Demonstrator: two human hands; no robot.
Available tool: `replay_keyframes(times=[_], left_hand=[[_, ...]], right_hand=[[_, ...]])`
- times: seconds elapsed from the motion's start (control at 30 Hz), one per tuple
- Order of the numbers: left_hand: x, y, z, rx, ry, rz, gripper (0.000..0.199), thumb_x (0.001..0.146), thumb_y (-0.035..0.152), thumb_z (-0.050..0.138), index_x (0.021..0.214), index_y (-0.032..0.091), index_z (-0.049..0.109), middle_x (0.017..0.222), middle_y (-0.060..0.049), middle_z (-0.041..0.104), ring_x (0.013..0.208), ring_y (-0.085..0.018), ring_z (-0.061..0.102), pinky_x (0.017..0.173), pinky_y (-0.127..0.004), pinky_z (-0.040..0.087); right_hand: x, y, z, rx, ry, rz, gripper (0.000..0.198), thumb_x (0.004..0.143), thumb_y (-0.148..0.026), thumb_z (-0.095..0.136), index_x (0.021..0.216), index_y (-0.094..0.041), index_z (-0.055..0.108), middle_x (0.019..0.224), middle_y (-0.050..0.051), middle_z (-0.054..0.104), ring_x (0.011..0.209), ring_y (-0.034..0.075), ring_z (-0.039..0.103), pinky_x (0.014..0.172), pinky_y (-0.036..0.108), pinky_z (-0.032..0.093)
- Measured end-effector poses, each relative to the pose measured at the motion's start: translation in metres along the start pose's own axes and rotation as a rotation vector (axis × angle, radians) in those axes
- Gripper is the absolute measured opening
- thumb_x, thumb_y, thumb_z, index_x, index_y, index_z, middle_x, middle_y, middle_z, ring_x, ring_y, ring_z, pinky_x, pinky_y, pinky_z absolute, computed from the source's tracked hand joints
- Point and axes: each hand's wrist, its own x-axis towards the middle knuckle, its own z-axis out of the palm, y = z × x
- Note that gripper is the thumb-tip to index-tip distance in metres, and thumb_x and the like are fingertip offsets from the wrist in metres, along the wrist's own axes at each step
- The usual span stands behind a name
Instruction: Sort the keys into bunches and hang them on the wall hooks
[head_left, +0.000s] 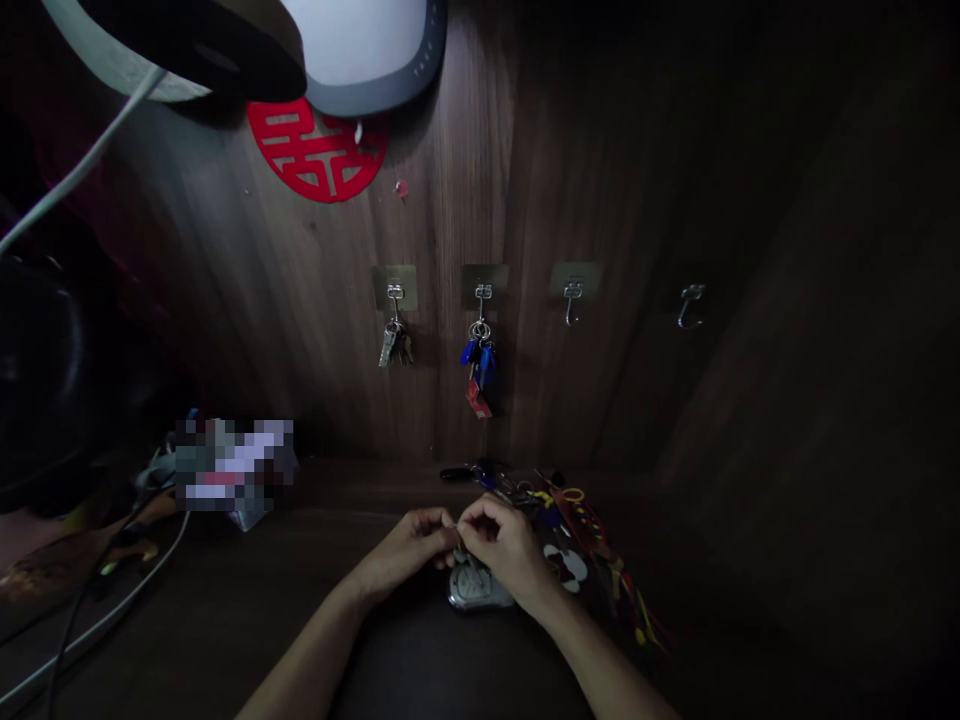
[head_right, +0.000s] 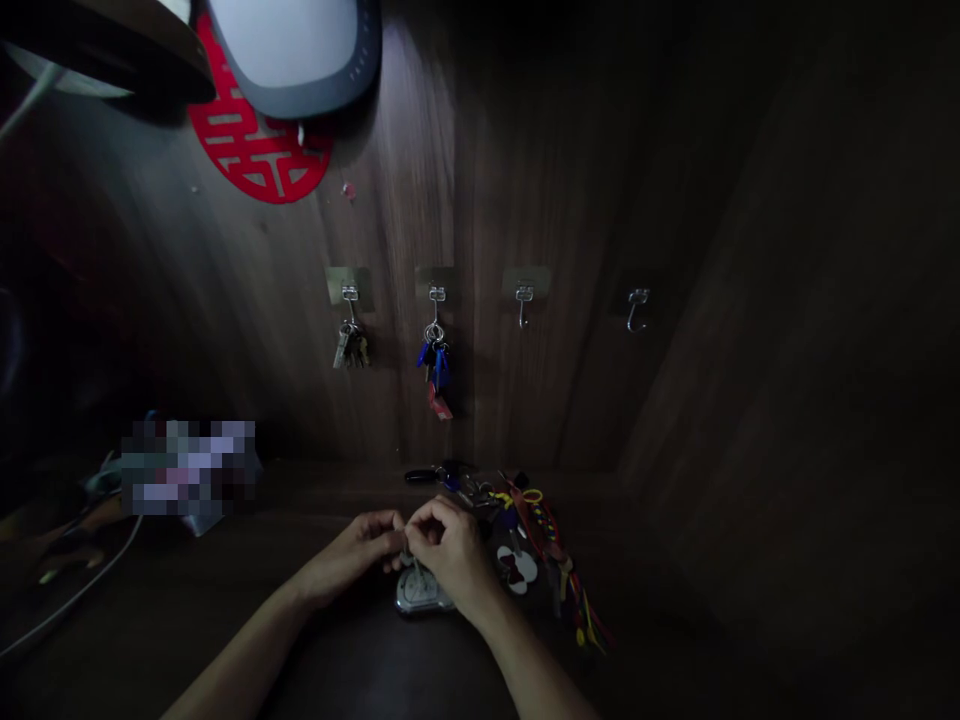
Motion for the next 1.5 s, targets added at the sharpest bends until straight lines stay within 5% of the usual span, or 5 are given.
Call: replay_keyframes(times=[0.43,0.67,0.9,1.13,1.5], left_hand=[[-0.005,0.012,0.0,-0.024,0.111,0.117,0.023,0.075,0.038,0.066,0.079,0.016,0.065,0.068,0.002,0.057,0.066,-0.011,0.049,0.065,-0.022,0.038],[-0.003,0.008,0.003,0.057,0.175,0.271,0.021,0.074,0.037,0.067,0.08,0.016,0.068,0.08,-0.002,0.064,0.08,-0.016,0.054,0.078,-0.026,0.04],[-0.005,0.014,0.008,0.038,0.2,0.26,0.027,0.073,0.041,0.066,0.068,0.016,0.065,0.065,0.002,0.058,0.067,-0.013,0.05,0.069,-0.023,0.039],[-0.007,0.017,0.003,-0.094,0.168,0.257,0.026,0.075,0.041,0.066,0.068,0.016,0.067,0.076,-0.002,0.065,0.08,-0.016,0.056,0.08,-0.025,0.039],[-0.007,0.038,-0.017,-0.165,0.509,0.399,0.027,0.072,0.04,0.068,0.088,0.019,0.072,0.107,-0.008,0.07,0.106,-0.024,0.058,0.095,-0.034,0.039]], right_hand=[[0.003,-0.01,-0.008,0.189,0.004,0.164,0.016,0.07,-0.031,0.056,0.064,-0.017,0.059,0.058,-0.002,0.054,0.054,0.012,0.047,0.051,0.022,0.037],[0.002,-0.015,-0.009,0.173,0.045,0.1,0.019,0.073,-0.033,0.056,0.063,-0.017,0.059,0.058,-0.001,0.053,0.053,0.012,0.046,0.05,0.022,0.037],[0.001,-0.006,-0.002,0.192,0.111,0.037,0.017,0.073,-0.031,0.056,0.063,-0.018,0.057,0.059,-0.001,0.054,0.054,0.013,0.049,0.051,0.022,0.04],[0.001,-0.002,0.001,0.212,0.12,0.027,0.023,0.076,-0.038,0.057,0.064,-0.018,0.058,0.061,0.001,0.057,0.057,0.014,0.053,0.054,0.022,0.042],[0.0,0.013,0.009,0.244,0.131,0.114,0.033,0.078,-0.048,0.054,0.072,-0.018,0.065,0.062,0.001,0.059,0.056,0.014,0.052,0.049,0.02,0.04]])
